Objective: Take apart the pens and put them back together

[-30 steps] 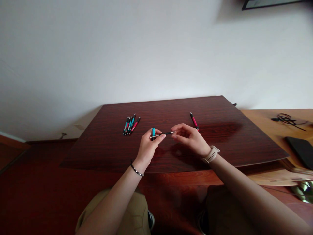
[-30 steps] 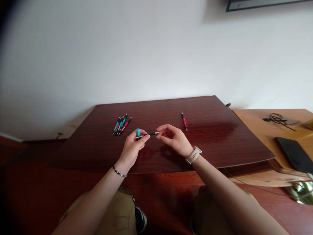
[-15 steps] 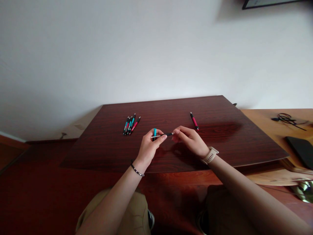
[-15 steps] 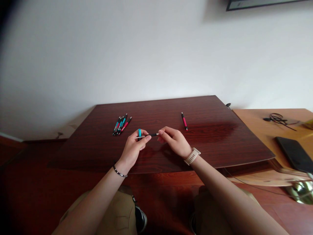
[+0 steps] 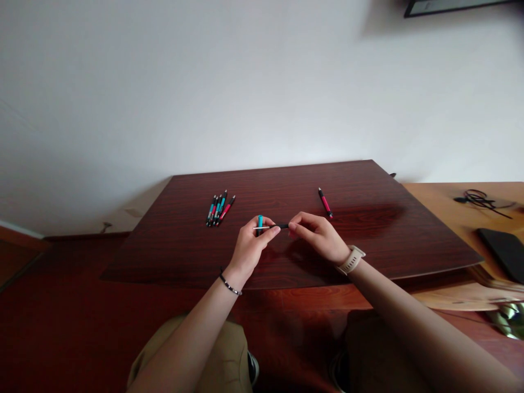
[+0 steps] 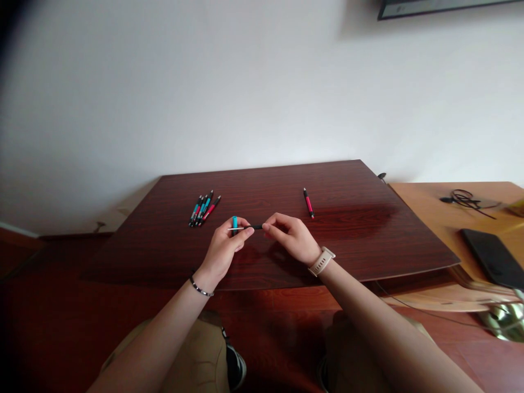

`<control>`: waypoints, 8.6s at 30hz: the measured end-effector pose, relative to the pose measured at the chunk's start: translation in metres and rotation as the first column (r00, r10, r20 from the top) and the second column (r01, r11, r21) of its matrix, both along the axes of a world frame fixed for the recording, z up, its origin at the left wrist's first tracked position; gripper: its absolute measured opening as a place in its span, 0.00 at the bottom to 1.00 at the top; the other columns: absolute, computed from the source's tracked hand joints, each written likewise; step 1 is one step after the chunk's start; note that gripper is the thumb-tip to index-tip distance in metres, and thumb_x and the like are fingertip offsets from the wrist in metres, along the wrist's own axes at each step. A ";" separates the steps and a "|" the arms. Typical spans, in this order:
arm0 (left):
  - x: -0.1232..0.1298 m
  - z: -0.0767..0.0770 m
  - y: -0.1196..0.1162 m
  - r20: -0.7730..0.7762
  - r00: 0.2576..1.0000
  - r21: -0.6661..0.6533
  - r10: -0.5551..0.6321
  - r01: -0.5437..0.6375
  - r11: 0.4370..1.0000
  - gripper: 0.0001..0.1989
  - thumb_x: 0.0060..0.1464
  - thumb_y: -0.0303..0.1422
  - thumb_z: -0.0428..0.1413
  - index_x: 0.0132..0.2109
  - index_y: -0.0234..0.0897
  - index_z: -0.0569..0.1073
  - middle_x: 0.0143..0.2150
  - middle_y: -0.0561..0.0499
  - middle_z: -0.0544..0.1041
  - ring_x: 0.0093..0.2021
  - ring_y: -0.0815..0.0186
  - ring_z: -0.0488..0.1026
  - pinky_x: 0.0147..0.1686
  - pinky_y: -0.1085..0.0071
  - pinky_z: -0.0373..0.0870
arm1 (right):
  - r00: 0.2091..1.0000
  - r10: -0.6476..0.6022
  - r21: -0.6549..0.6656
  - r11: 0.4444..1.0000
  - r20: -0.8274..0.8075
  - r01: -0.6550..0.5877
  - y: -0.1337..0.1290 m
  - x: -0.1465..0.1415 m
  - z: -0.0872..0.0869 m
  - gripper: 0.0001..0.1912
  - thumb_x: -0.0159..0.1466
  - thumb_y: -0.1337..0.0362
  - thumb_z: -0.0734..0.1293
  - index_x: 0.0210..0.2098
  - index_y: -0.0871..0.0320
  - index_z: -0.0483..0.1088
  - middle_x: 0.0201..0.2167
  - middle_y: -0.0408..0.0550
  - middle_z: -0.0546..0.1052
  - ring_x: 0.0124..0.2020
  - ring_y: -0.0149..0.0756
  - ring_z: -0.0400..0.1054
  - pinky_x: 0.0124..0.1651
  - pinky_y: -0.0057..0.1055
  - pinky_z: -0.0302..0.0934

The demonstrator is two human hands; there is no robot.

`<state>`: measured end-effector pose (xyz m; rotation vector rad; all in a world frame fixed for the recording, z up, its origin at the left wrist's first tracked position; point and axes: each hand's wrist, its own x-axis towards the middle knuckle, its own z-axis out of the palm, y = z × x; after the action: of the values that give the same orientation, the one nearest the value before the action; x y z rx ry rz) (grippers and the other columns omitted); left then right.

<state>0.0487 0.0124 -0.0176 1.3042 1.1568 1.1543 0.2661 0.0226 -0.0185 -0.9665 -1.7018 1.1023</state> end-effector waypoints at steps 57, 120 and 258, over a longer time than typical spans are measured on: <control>-0.002 0.002 -0.004 -0.301 0.954 0.187 -0.012 0.071 0.980 0.13 0.64 0.43 0.64 0.48 0.40 0.78 0.34 0.55 0.73 0.34 0.66 0.69 0.40 0.71 0.66 | 0.771 -0.289 -0.430 0.903 -0.567 0.021 0.011 -0.006 -0.021 0.16 0.61 0.52 0.80 0.41 0.53 0.78 0.31 0.43 0.76 0.32 0.32 0.69 0.37 0.28 0.67; -0.014 0.003 0.004 -0.144 0.990 0.173 0.001 0.024 0.985 0.18 0.68 0.47 0.58 0.54 0.39 0.80 0.42 0.46 0.84 0.25 0.69 0.72 0.24 0.72 0.64 | 0.861 -0.195 -0.335 0.942 -0.469 0.031 0.005 -0.003 -0.014 0.18 0.62 0.49 0.80 0.42 0.54 0.79 0.34 0.46 0.83 0.35 0.34 0.75 0.40 0.30 0.70; -0.025 -0.001 0.017 0.697 0.705 -0.140 -0.128 0.309 0.941 0.15 0.69 0.35 0.59 0.58 0.35 0.82 0.47 0.45 0.85 0.45 0.66 0.82 0.46 0.72 0.78 | 0.790 -0.260 -0.283 0.952 -0.555 0.115 0.009 -0.009 -0.016 0.17 0.60 0.53 0.82 0.44 0.53 0.81 0.35 0.46 0.84 0.34 0.32 0.76 0.40 0.30 0.71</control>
<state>0.0236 0.0294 -0.0191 0.6855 0.5439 1.1214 0.2571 0.0315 -0.0344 -0.7991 -0.9598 1.3183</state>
